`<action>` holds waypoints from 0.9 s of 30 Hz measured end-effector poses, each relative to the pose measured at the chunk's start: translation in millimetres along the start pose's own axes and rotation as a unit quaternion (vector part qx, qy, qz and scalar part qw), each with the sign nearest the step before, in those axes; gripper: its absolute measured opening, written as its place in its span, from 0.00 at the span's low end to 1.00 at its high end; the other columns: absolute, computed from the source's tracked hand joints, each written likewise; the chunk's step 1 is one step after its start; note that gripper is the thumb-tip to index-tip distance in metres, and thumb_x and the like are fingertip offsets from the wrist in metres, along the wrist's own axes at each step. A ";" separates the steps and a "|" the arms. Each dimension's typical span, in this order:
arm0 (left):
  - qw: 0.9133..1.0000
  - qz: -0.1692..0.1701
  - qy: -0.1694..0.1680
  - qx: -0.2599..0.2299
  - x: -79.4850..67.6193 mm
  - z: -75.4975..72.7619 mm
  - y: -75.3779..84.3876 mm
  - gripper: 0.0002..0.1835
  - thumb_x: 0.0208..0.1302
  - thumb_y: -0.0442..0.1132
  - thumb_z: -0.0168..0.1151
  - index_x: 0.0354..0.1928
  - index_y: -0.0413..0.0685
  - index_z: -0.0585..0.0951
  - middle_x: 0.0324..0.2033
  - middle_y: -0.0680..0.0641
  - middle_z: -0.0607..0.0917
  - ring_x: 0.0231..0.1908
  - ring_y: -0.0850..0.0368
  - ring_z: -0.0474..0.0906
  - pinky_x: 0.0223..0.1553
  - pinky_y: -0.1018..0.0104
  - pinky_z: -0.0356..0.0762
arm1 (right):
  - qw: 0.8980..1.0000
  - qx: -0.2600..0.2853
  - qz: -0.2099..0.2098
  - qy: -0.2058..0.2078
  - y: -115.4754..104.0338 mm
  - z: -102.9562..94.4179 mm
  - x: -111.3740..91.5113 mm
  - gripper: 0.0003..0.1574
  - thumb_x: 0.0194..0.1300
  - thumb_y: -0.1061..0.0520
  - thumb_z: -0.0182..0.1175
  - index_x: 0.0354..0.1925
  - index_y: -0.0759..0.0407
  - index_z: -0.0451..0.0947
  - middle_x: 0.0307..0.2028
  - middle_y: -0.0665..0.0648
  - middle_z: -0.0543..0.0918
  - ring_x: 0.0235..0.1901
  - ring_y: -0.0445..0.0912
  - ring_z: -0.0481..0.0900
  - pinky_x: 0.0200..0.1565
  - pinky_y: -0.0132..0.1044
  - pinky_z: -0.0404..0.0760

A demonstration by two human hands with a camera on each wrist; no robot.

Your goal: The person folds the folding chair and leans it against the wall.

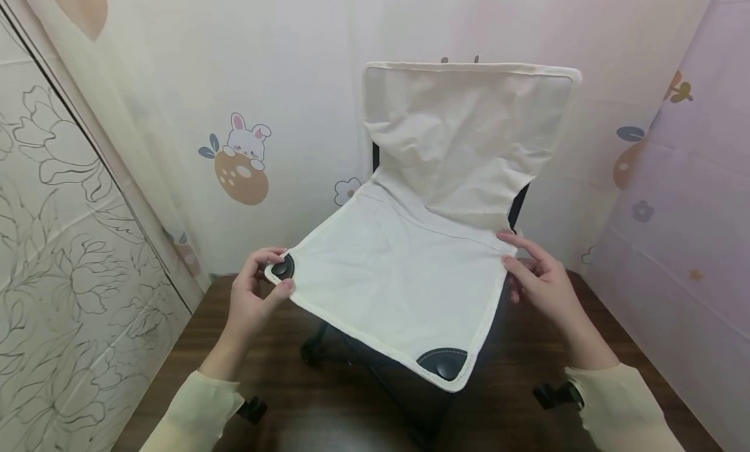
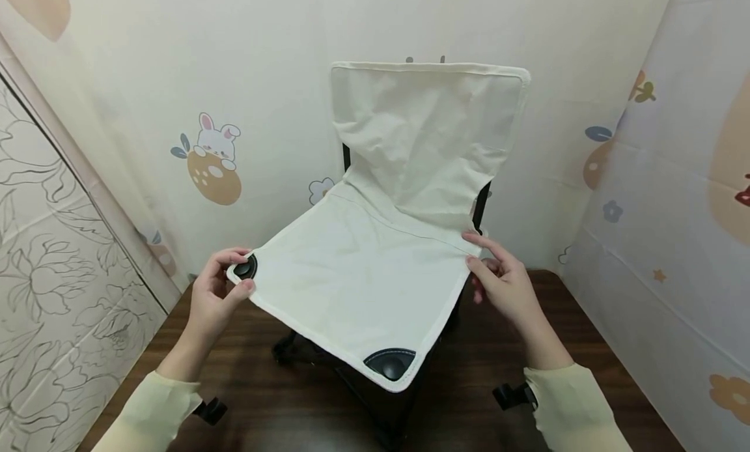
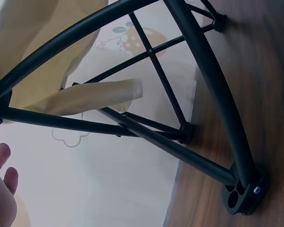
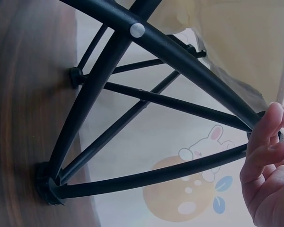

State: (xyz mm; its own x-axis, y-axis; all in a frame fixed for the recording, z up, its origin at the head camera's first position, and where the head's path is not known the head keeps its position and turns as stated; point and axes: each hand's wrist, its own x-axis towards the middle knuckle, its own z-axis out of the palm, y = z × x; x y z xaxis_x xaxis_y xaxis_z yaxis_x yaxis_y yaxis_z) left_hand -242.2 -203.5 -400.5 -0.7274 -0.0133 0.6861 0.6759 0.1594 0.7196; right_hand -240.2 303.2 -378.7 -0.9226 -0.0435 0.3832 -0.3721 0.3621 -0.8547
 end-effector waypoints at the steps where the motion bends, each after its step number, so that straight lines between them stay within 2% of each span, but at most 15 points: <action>1: 1.000 -0.002 0.001 -0.001 -0.9 0.3 0.5 0.20 0.62 0.29 0.70 0.56 0.36 0.80 0.61 0.42 0.83 0.50 0.50 0.77 0.46 0.66 0.74 | 1.000 0.003 0.002 -0.001 0.6 0.4 1.1 0.31 0.85 0.53 0.61 0.80 0.47 0.72 0.23 0.56 0.80 0.17 0.50 0.79 0.18 0.41 0.75; 10: 1.000 -0.018 0.015 -0.012 -9.5 4.8 4.3 0.20 0.65 0.28 0.68 0.58 0.35 0.78 0.64 0.44 0.82 0.55 0.46 0.78 0.55 0.71 0.80 | 1.000 0.027 -0.002 -0.004 4.0 3.6 11.3 0.30 0.85 0.53 0.60 0.80 0.47 0.72 0.21 0.55 0.79 0.17 0.50 0.78 0.18 0.42 0.74; 18: 0.999 0.001 0.041 -0.017 -16.2 11.2 9.6 0.20 0.63 0.26 0.69 0.56 0.32 0.78 0.62 0.39 0.82 0.52 0.48 0.79 0.46 0.71 0.80 | 0.999 0.040 -0.008 -0.012 9.8 6.1 22.7 0.30 0.85 0.55 0.60 0.79 0.48 0.73 0.22 0.55 0.79 0.16 0.49 0.78 0.20 0.40 0.76; 22: 0.998 -0.004 0.052 -0.017 -19.9 13.9 11.7 0.20 0.63 0.26 0.70 0.57 0.32 0.79 0.63 0.40 0.82 0.52 0.47 0.79 0.46 0.71 0.81 | 0.998 0.062 0.004 -0.018 14.0 9.2 26.9 0.30 0.85 0.54 0.59 0.80 0.45 0.72 0.23 0.55 0.81 0.17 0.49 0.78 0.21 0.38 0.78; 27: 0.998 -0.012 0.066 -0.009 -23.7 16.4 12.9 0.21 0.64 0.28 0.71 0.58 0.34 0.79 0.64 0.42 0.82 0.50 0.46 0.78 0.44 0.69 0.81 | 0.998 0.051 0.017 -0.024 14.6 11.4 32.6 0.32 0.86 0.51 0.58 0.82 0.42 0.69 0.23 0.53 0.82 0.18 0.49 0.79 0.21 0.38 0.77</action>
State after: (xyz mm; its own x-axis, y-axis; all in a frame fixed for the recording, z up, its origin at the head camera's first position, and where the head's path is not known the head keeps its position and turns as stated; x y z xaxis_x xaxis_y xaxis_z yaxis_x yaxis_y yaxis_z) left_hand -218.2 -185.0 -409.3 -0.7227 -0.1477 0.6752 0.6605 0.1405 0.7376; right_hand -277.0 296.5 -382.7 -0.9377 -0.0787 0.3384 -0.3469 0.2681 -0.8988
